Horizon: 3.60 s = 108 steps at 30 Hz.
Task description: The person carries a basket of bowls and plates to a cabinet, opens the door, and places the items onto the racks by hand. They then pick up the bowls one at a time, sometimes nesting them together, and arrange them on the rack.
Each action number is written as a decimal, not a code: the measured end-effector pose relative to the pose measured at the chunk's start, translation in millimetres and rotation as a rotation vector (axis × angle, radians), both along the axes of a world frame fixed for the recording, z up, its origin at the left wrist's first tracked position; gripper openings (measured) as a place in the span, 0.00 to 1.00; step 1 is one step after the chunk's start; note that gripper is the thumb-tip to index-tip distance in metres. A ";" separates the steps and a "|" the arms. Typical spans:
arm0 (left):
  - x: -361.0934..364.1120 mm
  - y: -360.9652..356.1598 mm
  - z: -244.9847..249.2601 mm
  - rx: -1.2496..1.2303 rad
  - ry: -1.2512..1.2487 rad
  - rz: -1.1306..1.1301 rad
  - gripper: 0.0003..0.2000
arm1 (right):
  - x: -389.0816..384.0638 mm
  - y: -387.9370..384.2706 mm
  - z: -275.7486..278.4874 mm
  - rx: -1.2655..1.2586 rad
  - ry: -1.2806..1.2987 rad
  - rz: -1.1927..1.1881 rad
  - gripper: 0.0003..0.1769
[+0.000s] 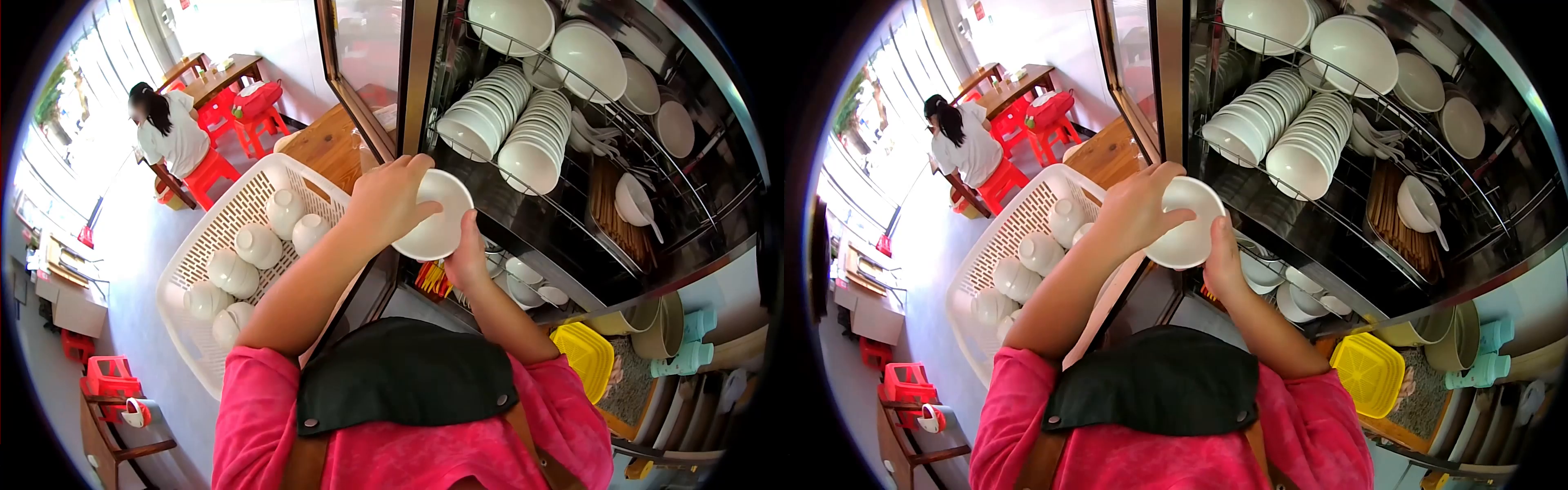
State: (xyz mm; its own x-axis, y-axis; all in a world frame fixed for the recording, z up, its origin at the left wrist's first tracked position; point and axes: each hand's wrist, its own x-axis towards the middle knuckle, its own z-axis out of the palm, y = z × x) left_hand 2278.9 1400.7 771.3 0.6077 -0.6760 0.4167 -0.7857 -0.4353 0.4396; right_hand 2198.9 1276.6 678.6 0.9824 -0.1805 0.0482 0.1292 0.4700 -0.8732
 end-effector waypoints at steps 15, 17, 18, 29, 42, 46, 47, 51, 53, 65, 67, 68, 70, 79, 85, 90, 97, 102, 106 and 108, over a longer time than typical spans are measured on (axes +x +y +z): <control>15.7 -7.2 -29.7 -0.032 0.075 0.079 0.13 | 2.9 0.7 -9.1 -0.525 -0.179 -0.211 0.27; 12.5 -6.9 -26.0 -0.017 0.089 0.101 0.13 | 2.9 2.2 -8.2 -0.533 -0.214 -0.215 0.27; 12.0 -7.4 -26.4 -0.016 0.089 0.102 0.13 | 3.2 1.9 -8.7 -0.532 -0.214 -0.215 0.27; 11.9 -9.1 -33.2 -0.101 0.042 0.128 0.14 | 4.5 -0.2 -10.0 -0.499 -0.213 -0.201 0.27; 16.7 -8.1 -39.1 -0.056 0.134 0.114 0.16 | 4.6 -7.3 -10.7 -0.481 -0.176 -0.247 0.26; 26.6 -9.6 -65.1 -0.630 0.548 -0.185 0.22 | 6.4 -17.0 -5.8 -0.220 -0.139 -0.296 0.29; 23.1 -9.4 -65.3 -0.741 0.815 -0.132 0.24 | 6.6 -19.1 -6.5 -0.337 -0.230 -0.375 0.30; 2.1 -16.6 -66.5 -0.543 0.924 -0.129 0.24 | 5.8 -18.9 -6.7 -0.530 -0.413 -0.431 0.38; -3.6 -21.8 -64.7 -0.581 0.940 -0.090 0.23 | 3.9 -17.6 -6.7 -0.595 -0.453 -0.445 0.40; 6.9 -40.0 -81.8 -0.696 1.143 0.013 0.15 | 11.4 -23.8 -27.7 -0.782 -0.571 -0.505 0.48; 9.3 -45.6 -88.0 -0.719 1.172 -0.053 0.15 | 10.5 -28.6 -28.7 -0.768 -0.530 -0.520 0.52; 0.8 -43.3 -70.9 -0.789 1.209 -0.069 0.15 | 11.3 -28.5 -27.6 -0.815 -0.541 -0.542 0.52; 2.9 -48.9 -73.5 -0.790 1.185 -0.067 0.16 | 9.6 -23.5 -20.6 -0.797 -0.533 -0.552 0.51; 15.8 -56.7 -84.1 -0.700 1.173 -0.024 0.16 | 10.2 -25.5 -23.9 -0.783 -0.542 -0.558 0.47; 9.0 -55.4 -65.7 -0.713 1.238 -0.048 0.16 | 11.9 -23.6 -19.4 -0.823 -0.546 -0.613 0.51; 13.2 -58.4 -71.3 -0.665 1.205 -0.032 0.17 | 10.3 -20.7 -16.9 -0.770 -0.549 -0.596 0.51; 12.7 -64.2 -74.2 -0.705 1.191 -0.091 0.17 | 9.6 -25.1 -14.5 -0.852 -0.560 -0.659 0.49; 13.8 -62.1 -61.0 -0.497 1.091 -0.004 0.17 | 9.4 -31.7 -3.7 -0.625 -0.416 -0.655 0.47; 11.9 -66.1 -57.6 -0.623 1.200 -0.046 0.16 | 8.9 -27.7 -1.3 -0.717 -0.470 -0.680 0.48; 12.2 -69.4 -59.6 -0.703 1.206 -0.063 0.15 | 8.7 -24.5 2.4 -0.781 -0.506 -0.688 0.49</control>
State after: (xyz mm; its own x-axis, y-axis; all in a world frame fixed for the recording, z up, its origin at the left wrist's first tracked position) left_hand 2291.1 1331.3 711.6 0.8072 -0.5854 -0.0764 0.2194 0.1774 0.9594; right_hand 2207.6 1252.0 681.0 0.5246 -0.4174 0.7420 0.5662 -0.4799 -0.6702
